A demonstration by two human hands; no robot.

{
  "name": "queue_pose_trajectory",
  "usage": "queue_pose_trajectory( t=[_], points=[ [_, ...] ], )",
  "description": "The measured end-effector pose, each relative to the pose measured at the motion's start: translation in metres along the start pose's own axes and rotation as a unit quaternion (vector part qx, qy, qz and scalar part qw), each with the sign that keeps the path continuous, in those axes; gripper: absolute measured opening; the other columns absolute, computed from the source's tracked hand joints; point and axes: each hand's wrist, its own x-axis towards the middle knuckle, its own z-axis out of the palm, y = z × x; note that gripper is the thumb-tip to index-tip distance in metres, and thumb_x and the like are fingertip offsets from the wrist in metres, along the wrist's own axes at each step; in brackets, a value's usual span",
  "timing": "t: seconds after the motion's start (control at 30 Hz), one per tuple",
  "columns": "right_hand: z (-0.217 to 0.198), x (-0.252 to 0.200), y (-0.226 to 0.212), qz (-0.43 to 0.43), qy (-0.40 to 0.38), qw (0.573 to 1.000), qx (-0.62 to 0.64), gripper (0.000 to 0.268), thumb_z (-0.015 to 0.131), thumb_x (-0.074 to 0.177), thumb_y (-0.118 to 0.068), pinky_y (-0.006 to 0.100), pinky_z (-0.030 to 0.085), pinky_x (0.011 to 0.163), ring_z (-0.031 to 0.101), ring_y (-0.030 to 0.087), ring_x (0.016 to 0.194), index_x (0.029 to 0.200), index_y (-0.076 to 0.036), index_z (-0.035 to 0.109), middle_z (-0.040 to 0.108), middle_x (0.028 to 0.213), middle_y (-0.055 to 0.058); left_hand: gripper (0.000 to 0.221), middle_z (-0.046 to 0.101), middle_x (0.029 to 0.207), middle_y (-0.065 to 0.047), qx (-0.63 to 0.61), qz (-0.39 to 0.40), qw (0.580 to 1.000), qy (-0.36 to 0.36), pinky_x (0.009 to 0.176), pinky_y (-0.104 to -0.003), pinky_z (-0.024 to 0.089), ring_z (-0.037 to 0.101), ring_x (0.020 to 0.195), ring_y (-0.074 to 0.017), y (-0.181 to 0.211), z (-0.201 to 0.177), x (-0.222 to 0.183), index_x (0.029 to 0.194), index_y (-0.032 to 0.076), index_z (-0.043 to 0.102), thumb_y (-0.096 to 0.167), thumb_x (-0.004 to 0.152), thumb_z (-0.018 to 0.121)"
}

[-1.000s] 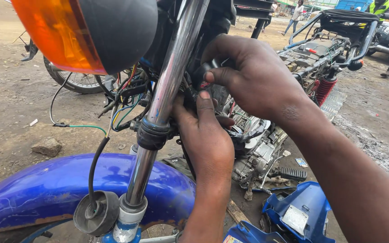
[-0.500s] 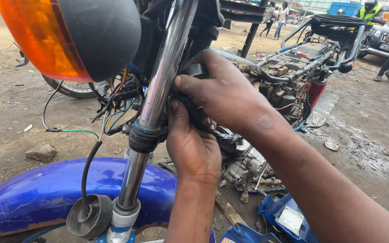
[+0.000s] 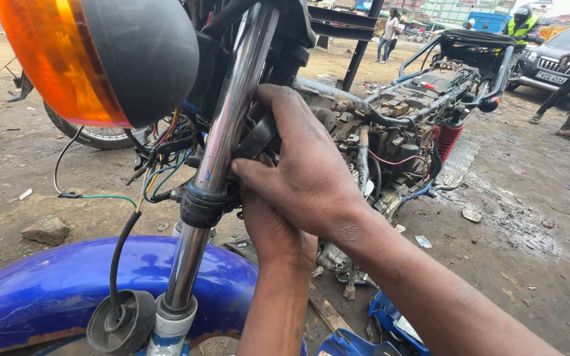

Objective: Repairing motorcycle wiring by wrapping it with electrical tape and inspecting the headlight bulb.

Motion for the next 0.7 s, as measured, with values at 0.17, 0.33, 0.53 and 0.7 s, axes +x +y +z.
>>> queue_pose_trajectory(
  t=[0.17, 0.33, 0.53, 0.7],
  points=[
    [-0.004, -0.013, 0.003, 0.078, 0.015, 0.988, 0.133, 0.07, 0.079, 0.079, -0.022, 0.032, 0.05, 0.102, 0.061, 0.019, 0.114, 0.139, -0.004, 0.047, 0.061, 0.131, 0.01, 0.033, 0.07, 0.125, -0.013, 0.003, 0.014, 0.999, -0.034, 0.104, -0.039, 0.053, 0.066, 0.116, -0.0239, -0.009, -0.008, -0.002, 0.127, 0.006, 0.066, 0.021, 0.099, 0.061],
    [-0.003, -0.016, 0.009, 0.219, 0.06, 0.901, 0.37, 0.064, 0.086, 0.071, -0.014, 0.026, 0.06, 0.094, 0.069, 0.013, 0.102, 0.126, -0.002, 0.056, 0.071, 0.108, 0.009, 0.033, 0.069, 0.129, -0.019, 0.038, 0.065, 0.996, -0.043, 0.11, -0.038, 0.051, 0.065, 0.123, -0.0269, -0.018, -0.015, 0.002, 0.123, 0.001, 0.066, 0.022, 0.097, 0.062],
    [-0.005, -0.016, 0.003, 0.132, 0.028, 0.98, 0.149, 0.051, 0.088, 0.071, -0.031, 0.022, 0.056, 0.085, 0.065, 0.006, 0.093, 0.113, -0.009, 0.068, 0.071, 0.101, -0.001, 0.033, 0.068, 0.126, -0.015, -0.055, -0.041, 0.997, 0.02, 0.105, -0.041, 0.052, 0.065, 0.115, -0.0265, -0.02, -0.02, 0.002, 0.133, 0.004, 0.061, 0.015, 0.105, 0.047],
    [0.003, -0.023, 0.004, 0.008, 0.038, 0.999, 0.024, 0.055, 0.08, 0.078, -0.044, 0.035, 0.049, 0.098, 0.066, 0.023, 0.115, 0.116, -0.008, 0.064, 0.067, 0.123, 0.008, 0.035, 0.06, 0.129, -0.01, -0.274, -0.162, 0.928, -0.193, 0.114, -0.034, 0.04, 0.053, 0.127, -0.0182, -0.037, -0.043, 0.01, 0.137, 0.009, 0.054, 0.03, 0.109, 0.051]
  ],
)
